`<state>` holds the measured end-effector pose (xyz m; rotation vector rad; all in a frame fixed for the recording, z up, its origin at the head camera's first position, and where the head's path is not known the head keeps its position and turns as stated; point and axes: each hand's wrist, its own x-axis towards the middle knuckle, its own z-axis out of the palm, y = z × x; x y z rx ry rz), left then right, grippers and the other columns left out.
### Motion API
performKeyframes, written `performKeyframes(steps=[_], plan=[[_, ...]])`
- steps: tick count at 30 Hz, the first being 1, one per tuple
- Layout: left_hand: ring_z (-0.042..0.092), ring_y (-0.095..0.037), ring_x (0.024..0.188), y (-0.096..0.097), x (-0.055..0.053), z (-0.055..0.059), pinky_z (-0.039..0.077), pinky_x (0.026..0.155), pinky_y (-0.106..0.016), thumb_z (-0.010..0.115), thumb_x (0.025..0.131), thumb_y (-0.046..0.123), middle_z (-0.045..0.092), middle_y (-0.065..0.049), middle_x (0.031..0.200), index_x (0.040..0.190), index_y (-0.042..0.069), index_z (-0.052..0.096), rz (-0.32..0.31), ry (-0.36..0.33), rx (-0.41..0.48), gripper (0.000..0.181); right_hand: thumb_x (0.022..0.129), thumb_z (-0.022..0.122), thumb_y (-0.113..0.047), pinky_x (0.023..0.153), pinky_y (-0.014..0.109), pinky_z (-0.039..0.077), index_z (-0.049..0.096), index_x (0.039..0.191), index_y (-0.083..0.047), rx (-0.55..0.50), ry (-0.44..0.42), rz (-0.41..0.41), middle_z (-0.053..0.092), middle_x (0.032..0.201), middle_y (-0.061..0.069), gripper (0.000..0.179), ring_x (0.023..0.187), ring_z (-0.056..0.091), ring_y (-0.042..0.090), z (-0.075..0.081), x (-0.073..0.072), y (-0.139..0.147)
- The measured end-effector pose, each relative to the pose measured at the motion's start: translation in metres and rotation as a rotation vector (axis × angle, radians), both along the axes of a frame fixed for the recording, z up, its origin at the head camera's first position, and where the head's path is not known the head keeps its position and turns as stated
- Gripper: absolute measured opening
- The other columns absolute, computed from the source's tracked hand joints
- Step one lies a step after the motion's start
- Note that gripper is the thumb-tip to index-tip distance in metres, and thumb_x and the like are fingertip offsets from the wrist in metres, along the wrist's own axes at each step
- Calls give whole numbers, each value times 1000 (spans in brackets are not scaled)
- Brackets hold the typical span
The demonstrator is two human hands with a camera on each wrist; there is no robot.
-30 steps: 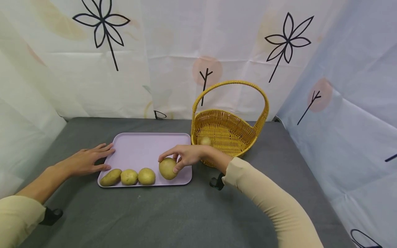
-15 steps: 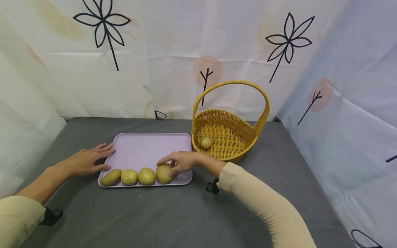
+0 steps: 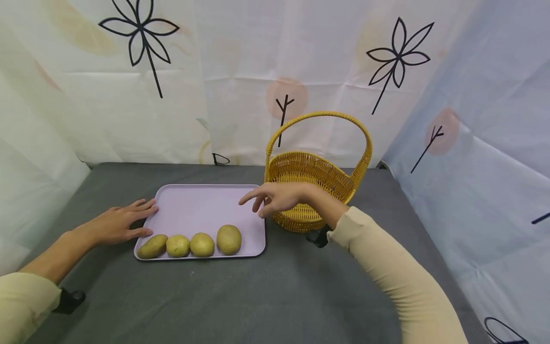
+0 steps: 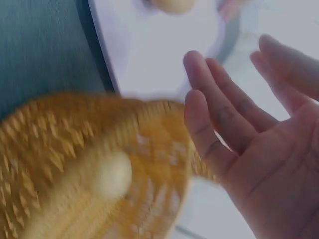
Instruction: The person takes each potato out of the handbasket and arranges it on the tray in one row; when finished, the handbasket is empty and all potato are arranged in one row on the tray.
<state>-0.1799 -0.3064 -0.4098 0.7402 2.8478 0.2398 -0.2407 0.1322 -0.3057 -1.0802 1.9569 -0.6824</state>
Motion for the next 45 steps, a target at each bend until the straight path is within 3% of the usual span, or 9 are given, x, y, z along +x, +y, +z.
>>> performKeyframes(steps=[3,8,21,26,33,45], plan=[[34,-50,139,-1,0,1,32,96,-73,64,93,50,37,-27,153,145,-1,48,-5,7,0,75,98,59,-2,96,37,49,49,145,-5,-6,-3,-18,57,136,16,49,124,57,33,10,-7,15],[33,-50,139,-1,0,1,32,97,-73,64,93,50,36,-27,154,146,-1,47,-2,3,2,75,98,61,-3,98,37,49,51,142,2,-23,-45,-58,56,138,21,46,130,51,39,14,-22,39],[33,-50,140,0,0,0,31,97,-74,64,93,50,36,-26,154,146,0,47,0,0,5,75,99,58,-3,115,51,28,32,152,5,66,-52,-186,31,158,22,60,146,27,39,-11,-50,67],[33,-49,140,0,0,0,31,98,-74,65,92,50,35,-26,154,147,1,46,4,-5,2,76,99,59,-5,114,54,29,31,154,2,117,-20,-230,31,158,21,62,147,26,38,-18,-57,69],[32,-49,140,-1,0,-1,30,98,-74,64,93,52,35,-26,155,147,1,46,7,-10,3,77,100,59,-10,109,59,34,29,156,-6,173,-133,-323,28,161,18,64,146,28,37,-24,-63,66],[33,-49,140,-1,-1,0,32,97,-73,64,93,51,36,-26,154,146,0,47,-3,0,3,76,99,58,-11,107,53,39,30,156,-8,240,-193,-366,27,159,23,64,135,46,36,-31,-69,57]])
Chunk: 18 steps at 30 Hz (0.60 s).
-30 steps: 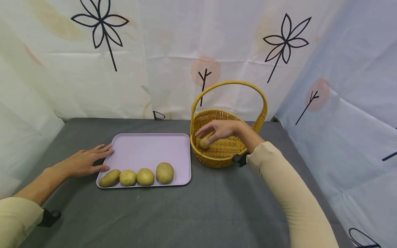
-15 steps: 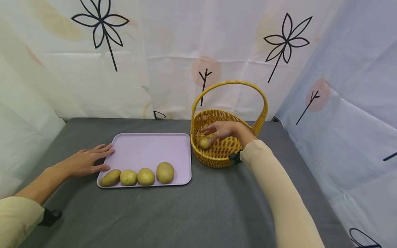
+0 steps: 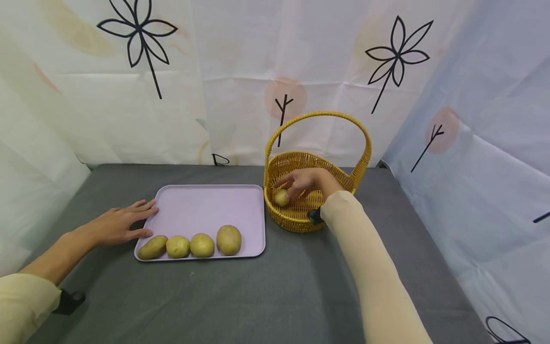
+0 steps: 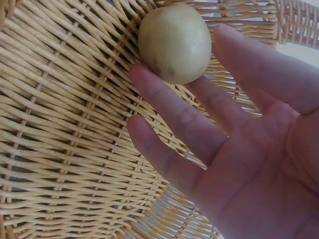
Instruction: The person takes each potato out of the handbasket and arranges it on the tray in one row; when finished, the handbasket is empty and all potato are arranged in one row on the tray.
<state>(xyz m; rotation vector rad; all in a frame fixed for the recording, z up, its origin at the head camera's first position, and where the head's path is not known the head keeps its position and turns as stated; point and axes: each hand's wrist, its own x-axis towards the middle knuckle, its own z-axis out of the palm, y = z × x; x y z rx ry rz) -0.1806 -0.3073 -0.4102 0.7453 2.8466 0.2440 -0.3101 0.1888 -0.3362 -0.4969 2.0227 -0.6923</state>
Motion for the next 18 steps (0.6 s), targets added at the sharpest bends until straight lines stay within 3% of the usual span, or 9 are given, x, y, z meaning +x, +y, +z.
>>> performKeyframes(steps=[4,9,18], plan=[[33,-49,140,0,0,-1,32,97,-73,64,92,52,36,-25,154,146,1,47,2,3,-1,76,98,57,-10,108,51,39,32,156,-8,14,-15,-13,28,158,23,63,134,46,35,0,0,-4],[33,-48,140,0,0,-2,31,97,-74,63,92,52,36,-25,155,147,1,47,5,2,-2,77,97,59,-7,110,47,38,35,154,-4,14,-5,37,35,155,21,61,137,40,31,1,0,-10],[33,-48,140,0,1,0,31,98,-73,64,92,52,36,-25,155,147,1,46,9,1,-3,77,91,67,-4,97,38,50,51,143,1,47,170,119,56,138,22,55,123,53,27,0,-1,-21]])
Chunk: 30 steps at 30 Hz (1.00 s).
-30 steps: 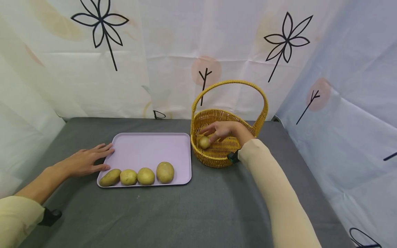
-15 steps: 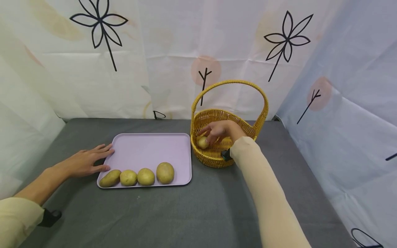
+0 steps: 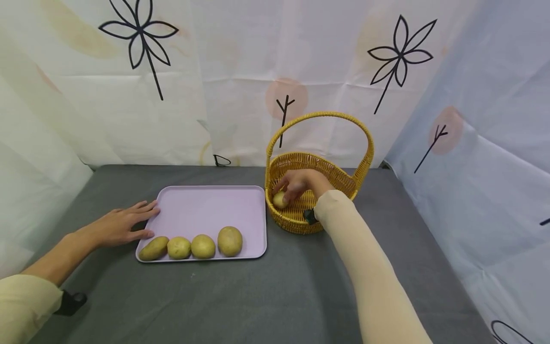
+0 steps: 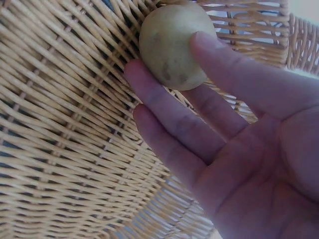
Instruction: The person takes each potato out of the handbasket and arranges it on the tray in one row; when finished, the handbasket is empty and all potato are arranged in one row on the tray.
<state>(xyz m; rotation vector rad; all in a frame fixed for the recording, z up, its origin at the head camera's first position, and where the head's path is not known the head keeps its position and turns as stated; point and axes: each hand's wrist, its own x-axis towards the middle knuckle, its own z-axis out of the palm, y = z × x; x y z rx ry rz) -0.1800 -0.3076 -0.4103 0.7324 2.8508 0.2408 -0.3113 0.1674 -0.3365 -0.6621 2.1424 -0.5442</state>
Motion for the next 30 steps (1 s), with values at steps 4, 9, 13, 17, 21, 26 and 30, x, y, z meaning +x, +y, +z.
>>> performKeyframes(steps=[4,9,13,17,21,26,30], plan=[[33,-49,140,1,0,0,32,97,-73,64,92,51,36,-25,155,147,0,46,-4,0,2,77,90,67,-1,93,38,52,55,139,3,16,47,25,60,133,22,51,116,57,26,2,3,-4],[34,-49,140,1,1,0,33,97,-73,65,92,50,37,-25,154,146,0,47,-7,7,7,76,90,67,-1,93,38,51,57,136,4,-1,118,120,63,129,19,48,117,58,28,8,7,-3],[34,-49,140,2,1,2,32,97,-73,65,92,50,36,-25,154,147,0,47,-5,4,7,76,89,68,1,100,41,46,61,133,2,-34,158,173,61,134,17,45,126,55,31,17,14,-2],[33,-49,140,2,0,2,31,98,-74,65,92,51,36,-25,155,147,1,46,-3,-3,7,76,89,70,2,106,46,42,62,133,1,-66,179,202,60,137,17,45,130,52,31,28,23,-1],[33,-48,140,2,-1,1,31,97,-74,64,92,51,35,-25,155,147,1,46,-4,-3,3,77,89,70,3,105,48,42,63,132,0,-112,199,235,61,135,15,44,131,52,30,38,28,3],[33,-49,140,2,-1,1,31,97,-75,65,92,50,36,-26,154,147,0,46,-8,-4,5,76,90,68,4,102,43,46,62,132,0,-183,190,261,61,136,14,43,133,50,29,48,36,9],[33,-50,139,2,0,1,31,97,-74,65,92,50,36,-26,154,146,0,47,-8,-4,8,76,90,67,6,100,38,49,61,133,2,-257,159,273,60,137,15,44,133,50,28,57,46,9]])
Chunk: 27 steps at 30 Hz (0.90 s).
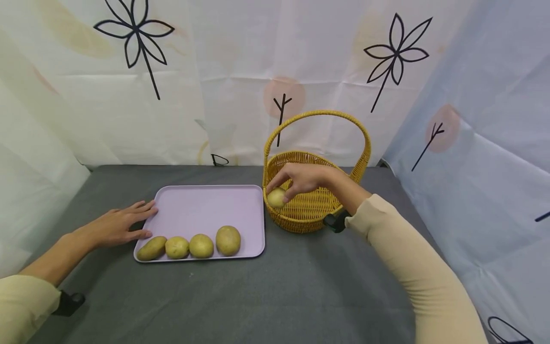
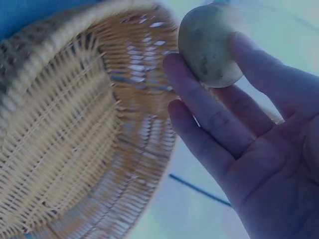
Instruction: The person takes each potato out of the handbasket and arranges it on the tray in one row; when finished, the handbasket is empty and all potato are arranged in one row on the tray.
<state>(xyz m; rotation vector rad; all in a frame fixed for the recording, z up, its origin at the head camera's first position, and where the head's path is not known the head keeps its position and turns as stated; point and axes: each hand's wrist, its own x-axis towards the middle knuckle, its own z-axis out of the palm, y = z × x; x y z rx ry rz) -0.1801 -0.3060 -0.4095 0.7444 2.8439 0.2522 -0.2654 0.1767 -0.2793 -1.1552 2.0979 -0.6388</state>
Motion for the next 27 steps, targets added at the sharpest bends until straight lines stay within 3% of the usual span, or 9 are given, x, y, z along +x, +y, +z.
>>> performKeyframes(steps=[4,9,16,22,27], plan=[[34,-50,139,-1,1,0,31,97,-75,66,92,49,36,-27,154,146,-1,47,-2,3,3,76,89,68,7,96,35,51,61,134,1,-55,-69,27,59,138,15,45,130,53,25,6,12,-6],[34,-49,139,-3,1,0,31,96,-74,66,92,48,37,-27,153,146,-1,47,-2,6,-2,75,89,69,5,91,37,53,62,133,0,-102,-147,88,62,132,13,44,114,63,20,2,25,-18],[34,-49,139,-1,1,1,31,97,-74,66,92,47,37,-27,153,145,-1,48,0,3,-3,74,89,69,5,88,35,55,63,131,0,-116,-134,160,62,133,13,42,112,64,18,-17,39,-38],[33,-49,139,-2,2,1,31,97,-74,66,92,48,36,-26,154,146,-1,47,3,4,-2,75,89,69,4,85,31,55,65,130,-3,-42,-61,136,63,133,8,42,108,66,14,-41,53,-54],[34,-49,139,-1,2,2,31,97,-74,66,92,47,37,-26,153,146,-1,47,-1,13,5,74,87,67,9,84,26,54,66,129,-2,-12,-73,48,62,135,9,44,108,66,16,-64,60,-59]])
